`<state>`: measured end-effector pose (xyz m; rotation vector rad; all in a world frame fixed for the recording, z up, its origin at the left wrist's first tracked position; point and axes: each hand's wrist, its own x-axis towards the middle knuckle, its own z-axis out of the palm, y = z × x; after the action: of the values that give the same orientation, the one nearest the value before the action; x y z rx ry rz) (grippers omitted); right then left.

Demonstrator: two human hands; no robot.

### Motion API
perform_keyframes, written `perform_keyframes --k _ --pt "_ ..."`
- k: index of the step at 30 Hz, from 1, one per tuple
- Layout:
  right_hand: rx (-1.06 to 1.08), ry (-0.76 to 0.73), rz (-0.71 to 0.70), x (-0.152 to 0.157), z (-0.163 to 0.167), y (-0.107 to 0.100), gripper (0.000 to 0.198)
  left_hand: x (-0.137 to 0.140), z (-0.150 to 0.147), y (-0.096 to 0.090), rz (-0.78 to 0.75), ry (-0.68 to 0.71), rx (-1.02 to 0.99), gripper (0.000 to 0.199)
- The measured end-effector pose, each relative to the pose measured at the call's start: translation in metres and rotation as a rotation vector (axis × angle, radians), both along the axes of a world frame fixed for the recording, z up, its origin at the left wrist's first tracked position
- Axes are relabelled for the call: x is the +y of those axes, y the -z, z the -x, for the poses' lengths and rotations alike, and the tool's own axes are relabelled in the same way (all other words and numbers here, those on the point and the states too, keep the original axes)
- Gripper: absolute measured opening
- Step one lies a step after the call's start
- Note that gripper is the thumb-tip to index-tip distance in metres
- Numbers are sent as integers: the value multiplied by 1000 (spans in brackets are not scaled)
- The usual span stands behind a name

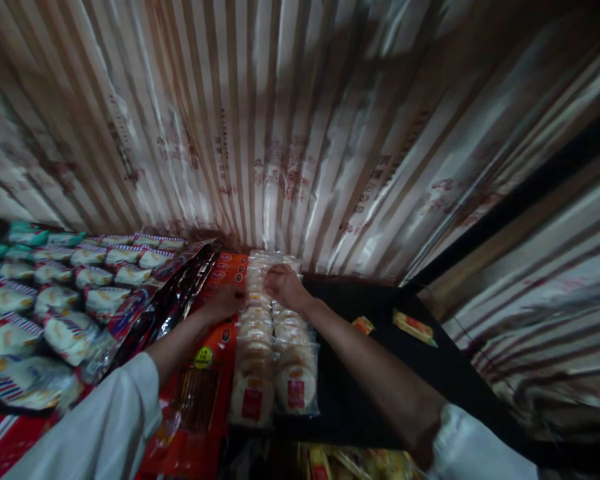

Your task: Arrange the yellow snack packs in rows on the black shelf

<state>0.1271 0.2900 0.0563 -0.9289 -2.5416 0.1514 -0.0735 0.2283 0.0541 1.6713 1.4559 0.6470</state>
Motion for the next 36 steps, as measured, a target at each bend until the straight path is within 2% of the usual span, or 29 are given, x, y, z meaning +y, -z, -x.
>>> perform_keyframes --k 5,10,13,17,20,22,24,31,36 --pt "74 -42 9 -5 -3 -5 10 0 -7 6 -27 -217 -26 13" --pt "37 -100 6 -14 -3 -9 7 -3 -8 6 0 -219 -68 16" --pt "-3 -77 -6 -20 0 -10 5 -5 -8 3 -8 -233 -58 14" --pt "-38 1 -2 -21 4 -7 7 -11 -2 -3 -79 -340 103 13" --pt "-40 -2 18 -18 4 -2 8 -20 4 -4 -27 -246 190 21" --pt "-36 -20 24 -16 4 -1 9 -24 6 -2 28 -151 163 19" --pt "-31 -28 24 -16 3 -1 8 -26 6 2 42 -124 126 13" --pt "57 -71 17 -27 -1 -4 9 -20 -3 16 -35 -240 -33 9" --pt "9 -41 102 -31 1 0 11 -22 -7 10 -50 -269 -45 8"
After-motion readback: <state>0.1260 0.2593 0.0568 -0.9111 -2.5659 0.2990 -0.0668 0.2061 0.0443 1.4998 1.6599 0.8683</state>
